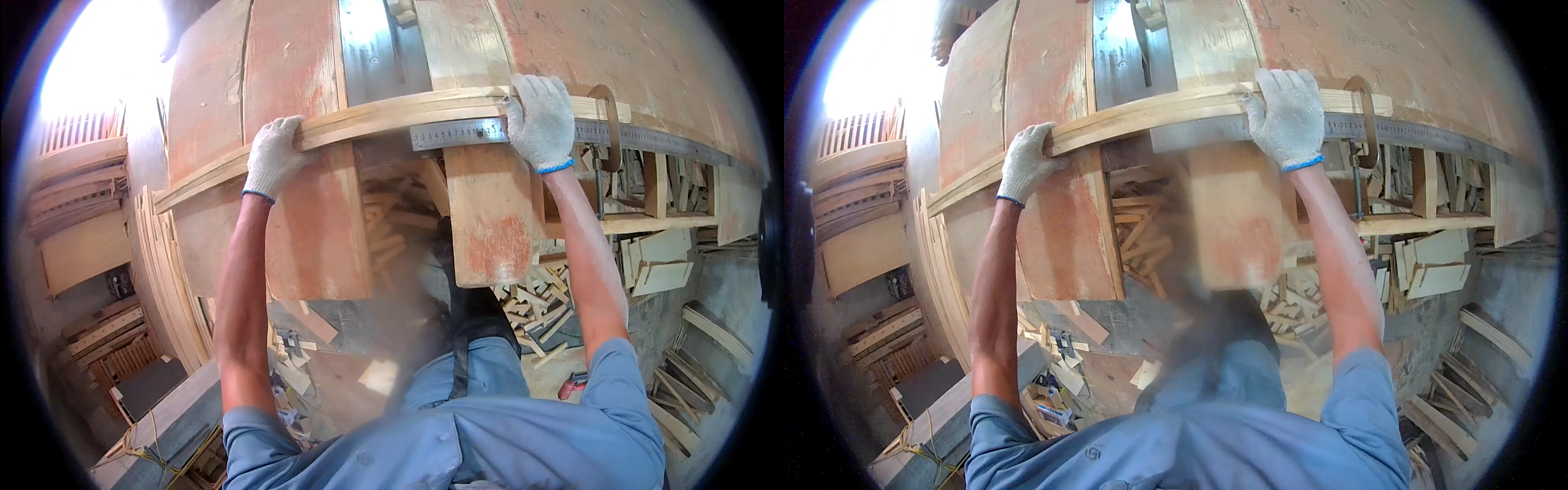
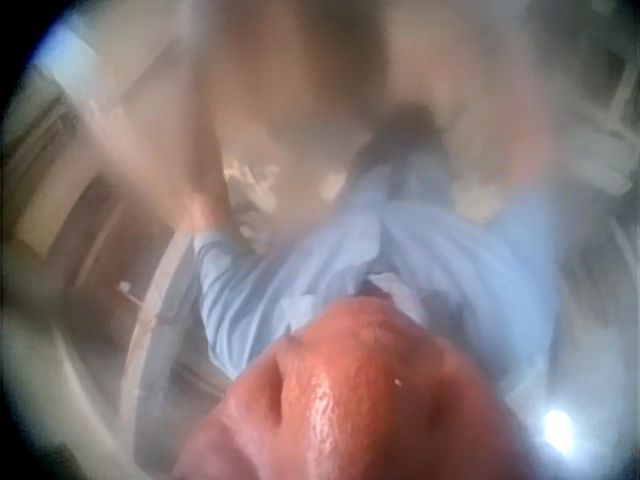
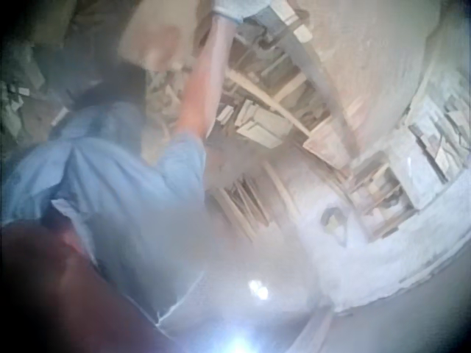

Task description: The person selects and sorts thin wooden strips, then uses a table saw to cut them into shorter pieces. They stack the cut pieces and later use a hammer to split a small block of wood.

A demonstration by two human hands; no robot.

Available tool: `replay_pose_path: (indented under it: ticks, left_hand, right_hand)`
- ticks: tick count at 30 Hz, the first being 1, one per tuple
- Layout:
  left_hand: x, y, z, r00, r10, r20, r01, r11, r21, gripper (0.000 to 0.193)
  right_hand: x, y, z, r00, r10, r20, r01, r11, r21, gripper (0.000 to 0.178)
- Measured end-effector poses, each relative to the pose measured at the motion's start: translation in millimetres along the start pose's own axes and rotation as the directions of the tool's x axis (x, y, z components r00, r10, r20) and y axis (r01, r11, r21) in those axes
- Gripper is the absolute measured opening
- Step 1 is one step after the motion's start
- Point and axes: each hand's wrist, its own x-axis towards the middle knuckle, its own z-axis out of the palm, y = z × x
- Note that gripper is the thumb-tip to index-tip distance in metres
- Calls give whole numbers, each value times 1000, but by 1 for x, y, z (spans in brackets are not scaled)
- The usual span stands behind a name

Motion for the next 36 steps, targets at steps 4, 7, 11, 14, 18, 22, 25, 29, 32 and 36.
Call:
replay_pose_path:
  ticks: [4,7,11,14,18,22,25,29,32,36]
  left_hand:
    - [14,4,-8,996,-62,58,62,998,6,69]
    - [29,-4,-6,998,-43,46,42,999,14,69]
    - [61,-18,-6,999,-29,44,28,999,25,68]
    - [85,-27,-4,1000,-4,27,3,1000,15,68]
    - [121,-39,-6,999,-10,52,10,1000,-4,68]
    - [150,-51,-3,1000,24,7,-24,999,-32,68]
    - [167,-50,-3,1000,30,-4,-30,999,-40,70]
    - [173,-56,-7,999,-44,1,44,997,-63,74]
    - [159,-52,-10,1000,-6,-11,5,1000,-31,72]
    - [99,-41,-9,998,67,7,-67,998,-21,55]
  right_hand:
    - [10,0,5,999,39,35,-39,999,-4,24]
    - [18,10,17,999,31,10,-31,1000,1,23]
    - [40,26,38,1000,9,-23,-10,1000,-29,20]
    - [56,38,55,1000,24,-6,-24,999,-41,20]
    - [81,52,78,1000,15,-9,-16,998,-58,19]
    - [101,67,100,999,-17,-30,14,996,-89,20]
    - [110,77,109,999,-11,-30,8,994,-110,23]
    - [128,79,117,999,29,42,-24,994,-110,26]
    - [143,86,113,979,91,185,-82,995,-56,39]
    - [154,112,112,854,248,457,-213,969,-126,57]
